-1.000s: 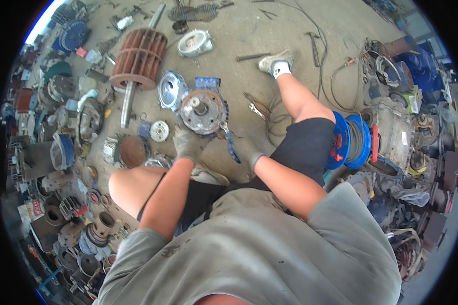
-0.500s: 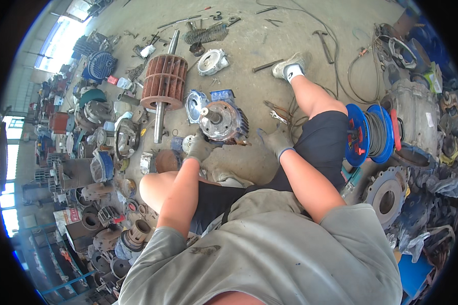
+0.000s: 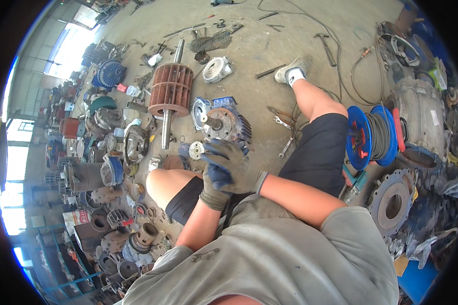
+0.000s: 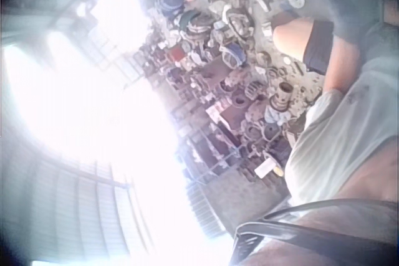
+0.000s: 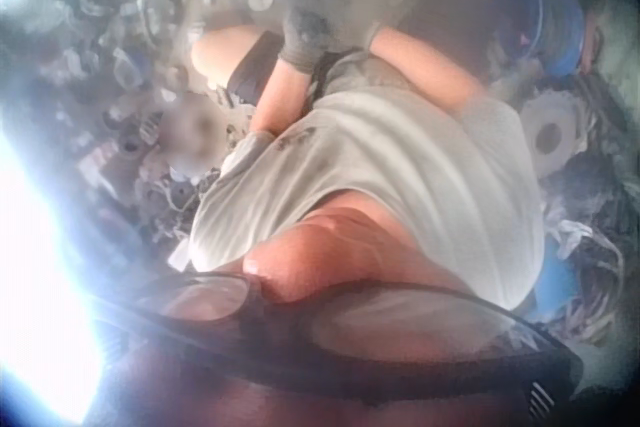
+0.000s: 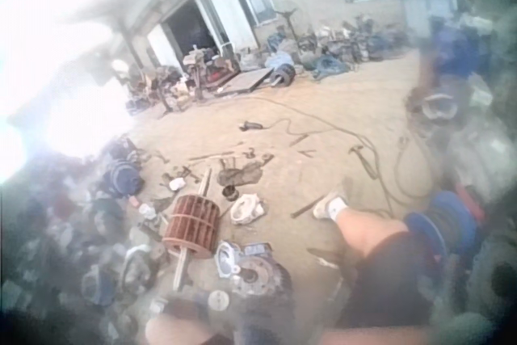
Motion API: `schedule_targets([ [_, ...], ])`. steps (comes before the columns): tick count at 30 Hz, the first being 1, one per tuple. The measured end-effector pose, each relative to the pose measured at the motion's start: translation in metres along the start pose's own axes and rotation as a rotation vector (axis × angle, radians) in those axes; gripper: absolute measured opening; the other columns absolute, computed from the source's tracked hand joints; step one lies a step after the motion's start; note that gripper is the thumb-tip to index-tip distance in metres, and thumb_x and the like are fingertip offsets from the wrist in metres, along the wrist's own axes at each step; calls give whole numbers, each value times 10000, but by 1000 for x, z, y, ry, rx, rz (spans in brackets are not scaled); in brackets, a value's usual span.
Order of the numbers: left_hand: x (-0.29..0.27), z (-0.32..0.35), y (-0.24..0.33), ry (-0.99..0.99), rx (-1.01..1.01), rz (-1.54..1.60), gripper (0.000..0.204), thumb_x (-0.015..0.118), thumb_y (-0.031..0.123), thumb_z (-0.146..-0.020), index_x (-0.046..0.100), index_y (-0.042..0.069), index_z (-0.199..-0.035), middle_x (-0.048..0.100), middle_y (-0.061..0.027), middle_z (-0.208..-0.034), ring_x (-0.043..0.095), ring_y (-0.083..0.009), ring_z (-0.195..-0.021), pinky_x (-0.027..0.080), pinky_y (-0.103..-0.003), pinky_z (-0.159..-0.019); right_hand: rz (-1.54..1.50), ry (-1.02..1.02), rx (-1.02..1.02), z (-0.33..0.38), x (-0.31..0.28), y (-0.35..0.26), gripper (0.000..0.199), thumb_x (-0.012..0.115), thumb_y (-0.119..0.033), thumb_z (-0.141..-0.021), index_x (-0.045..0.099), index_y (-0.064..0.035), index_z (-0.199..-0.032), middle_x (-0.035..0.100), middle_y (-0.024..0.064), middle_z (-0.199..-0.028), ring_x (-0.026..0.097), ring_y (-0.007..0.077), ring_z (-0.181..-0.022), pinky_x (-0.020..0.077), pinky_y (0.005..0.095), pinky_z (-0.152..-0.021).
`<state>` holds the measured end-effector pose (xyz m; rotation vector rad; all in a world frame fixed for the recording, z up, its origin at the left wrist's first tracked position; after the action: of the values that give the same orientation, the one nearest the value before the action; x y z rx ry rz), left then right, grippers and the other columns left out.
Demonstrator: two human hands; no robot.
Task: The person sits on the floor of a workshop and uses a wrench to tighten bolts on a disassembled engine component. They rotate the part to access different bolts and continue tightening until the component is secured.
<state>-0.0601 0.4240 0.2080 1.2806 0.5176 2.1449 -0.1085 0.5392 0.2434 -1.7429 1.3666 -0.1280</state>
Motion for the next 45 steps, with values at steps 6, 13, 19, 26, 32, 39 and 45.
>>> schedule_targets([
  [6, 49, 14, 63, -395, -33, 43, 841, 370, 702, -1087, 551, 13, -1533, 618, -199, -1510, 556, -346, -1420, 395, -473, -1225, -117, 285, 459, 45, -14, 107, 989, 862, -277, -882, 299, -97, -1674, 491, 206, -1549, 645, 330, -1215, 543, 444, -1036],
  [13, -13, -94, 247, -109, 695, 38, 589, 514, 578, -1103, 691, 46, -1282, 728, -155, -1284, 635, -355, -1303, 486, -483, -1146, -164, 326, 799, 28, -24, 115, 1243, 945, -198, -821, 91, -104, -1720, 523, 197, -1463, 677, 213, -1049, 619, 358, -834],
  [19, -73, -141, 232, -111, 395, 399, 529, 562, 538, -1093, 662, 51, -1272, 695, -164, -1300, 644, -345, -1254, 524, -463, -1084, 516, -230, 22, -96, -48, 47, 995, 938, -155, -759, 431, -133, -1615, 563, 185, -1414, 663, 346, -1146, 553, 451, -1016],
  [26, -45, -126, 247, 402, 667, -868, 685, 675, 542, -1009, 652, -35, -1377, 750, -187, -1229, 731, -333, -1091, 550, -421, -997, 1055, -1282, -118, -200, 7, 74, 364, 655, -160, -986, 713, -228, -1339, 738, 136, -1213, 758, 313, -1074, 607, 432, -866],
  [32, -47, -133, 251, 434, 523, -1123, 666, 662, 513, -978, 680, -41, -1349, 751, -237, -1254, 718, -364, -1177, 524, -402, -1042, 1008, -1580, -102, -224, 24, 80, 236, 662, -222, -991, 774, -185, -1195, 800, 108, -1105, 783, 315, -1013, 624, 455, -824],
  [39, -44, -139, 248, 374, 503, -1223, 635, 654, 508, -973, 695, -29, -1312, 757, -214, -1222, 728, -326, -1116, 526, -424, -1015, 816, -1370, 838, -223, 37, 87, 524, 572, -448, -1054, 776, 25, -953, 737, 186, -765, 734, 336, -650, 589, 451, -708],
  [45, -37, -132, 246, 365, 478, -1270, 639, 649, 509, -975, 694, -24, -1325, 751, -233, -1233, 715, -337, -1158, 522, -421, -1026, 1012, -1520, 160, -224, 38, 82, 289, 617, -302, -1005, 773, -91, -1127, 795, 139, -1010, 781, 327, -916, 615, 461, -783],
])
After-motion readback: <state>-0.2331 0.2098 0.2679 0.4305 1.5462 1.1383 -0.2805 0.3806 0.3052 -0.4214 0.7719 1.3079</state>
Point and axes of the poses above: each hand's wrist, its own z-axis away from the middle knuckle, its own x-axis out of the palm, y = z × x, the point moved 2 cm from there along -z, towards the middle knuckle
